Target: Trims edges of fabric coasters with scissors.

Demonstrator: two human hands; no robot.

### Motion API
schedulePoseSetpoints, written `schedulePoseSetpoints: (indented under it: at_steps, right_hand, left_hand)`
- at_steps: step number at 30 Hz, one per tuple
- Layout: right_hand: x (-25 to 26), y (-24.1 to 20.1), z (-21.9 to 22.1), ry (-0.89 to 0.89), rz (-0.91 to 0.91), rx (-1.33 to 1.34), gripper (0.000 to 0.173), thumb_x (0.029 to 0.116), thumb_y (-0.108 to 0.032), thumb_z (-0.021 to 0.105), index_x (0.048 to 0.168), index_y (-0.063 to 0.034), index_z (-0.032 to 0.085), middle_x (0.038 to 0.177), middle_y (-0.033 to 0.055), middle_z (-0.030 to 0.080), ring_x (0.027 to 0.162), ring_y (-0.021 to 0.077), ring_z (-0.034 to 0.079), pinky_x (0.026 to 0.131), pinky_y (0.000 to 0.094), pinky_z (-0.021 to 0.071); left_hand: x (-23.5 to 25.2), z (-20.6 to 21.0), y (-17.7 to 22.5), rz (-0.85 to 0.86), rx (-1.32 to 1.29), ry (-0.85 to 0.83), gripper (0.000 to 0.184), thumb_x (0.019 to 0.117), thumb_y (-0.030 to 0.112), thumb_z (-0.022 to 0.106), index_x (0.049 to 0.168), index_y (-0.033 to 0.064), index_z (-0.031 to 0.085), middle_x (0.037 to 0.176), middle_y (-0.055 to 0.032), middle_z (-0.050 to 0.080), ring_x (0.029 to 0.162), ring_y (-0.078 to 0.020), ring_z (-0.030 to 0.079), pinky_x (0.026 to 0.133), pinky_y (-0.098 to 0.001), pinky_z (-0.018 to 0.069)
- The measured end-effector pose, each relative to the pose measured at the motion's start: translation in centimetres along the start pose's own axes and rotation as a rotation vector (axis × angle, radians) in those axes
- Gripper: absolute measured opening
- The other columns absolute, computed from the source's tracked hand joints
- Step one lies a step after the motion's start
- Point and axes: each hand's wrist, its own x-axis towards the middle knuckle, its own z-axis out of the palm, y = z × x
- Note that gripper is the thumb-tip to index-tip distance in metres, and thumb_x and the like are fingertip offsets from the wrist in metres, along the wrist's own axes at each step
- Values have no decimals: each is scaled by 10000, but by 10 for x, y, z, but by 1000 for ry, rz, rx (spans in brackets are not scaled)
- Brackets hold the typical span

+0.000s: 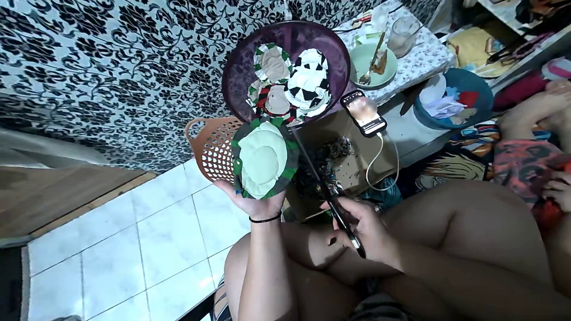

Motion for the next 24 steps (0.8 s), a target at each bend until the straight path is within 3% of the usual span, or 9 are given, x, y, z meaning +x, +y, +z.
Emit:
schedulePoseSetpoints:
  at_steps: [5,8,12,16,18,21,24]
  right_hand:
    - [1,1,2,-96,274,-16,518,906,-382,768,1230,-1,635,798,5,622,553,10,552,536,178,514]
    - [2,-1,0,-100,272,20,499,905,-357,773,1220,5,635,784,-3,615,536,2,541,516,169,502]
    - [3,-3,0,-66,264,83,487,920,-340,757,1228,13,625,786,-14,607,542,-7,541,514,161,502]
    - [5,-2,-3,-75,328,75,501,910,-346,772,1233,6,623,805,-3,620,531,3,540,504,169,502]
    - [3,0,-1,-68,308,64,561,902,-394,769,1252,15,607,828,-2,613,566,8,555,536,178,519]
    - [4,4,-3,-165,301,33,692,942,-490,679,1366,27,500,916,10,583,729,31,583,683,201,535]
    - [4,9,-3,-226,329,58,719,954,-499,652,1410,28,474,943,16,589,772,40,583,720,211,526]
  left_hand:
    - [-1,7,-10,17,-19,-13,939,836,899,280,1364,177,569,1315,-105,644,1221,-288,621,967,-572,535]
    - [-1,7,-11,30,-20,-30,906,851,875,320,1367,172,567,1327,-109,637,1231,-289,615,975,-572,532]
    - [1,7,-5,41,-22,-113,843,834,818,483,1328,146,607,1304,-118,652,1223,-303,620,977,-582,527]
    - [3,3,-1,77,3,-142,838,839,814,474,1333,147,594,1311,-115,644,1233,-295,610,990,-579,517]
    - [3,3,2,78,4,-141,858,824,814,498,1356,145,582,1327,-126,636,1236,-306,610,977,-584,525]
    - [3,2,5,89,-7,-137,814,842,763,527,1342,123,586,1317,-136,637,1224,-318,614,955,-587,535]
    - [-1,0,4,85,-10,-84,515,872,525,636,1182,114,670,1162,-126,707,1105,-284,682,880,-540,583]
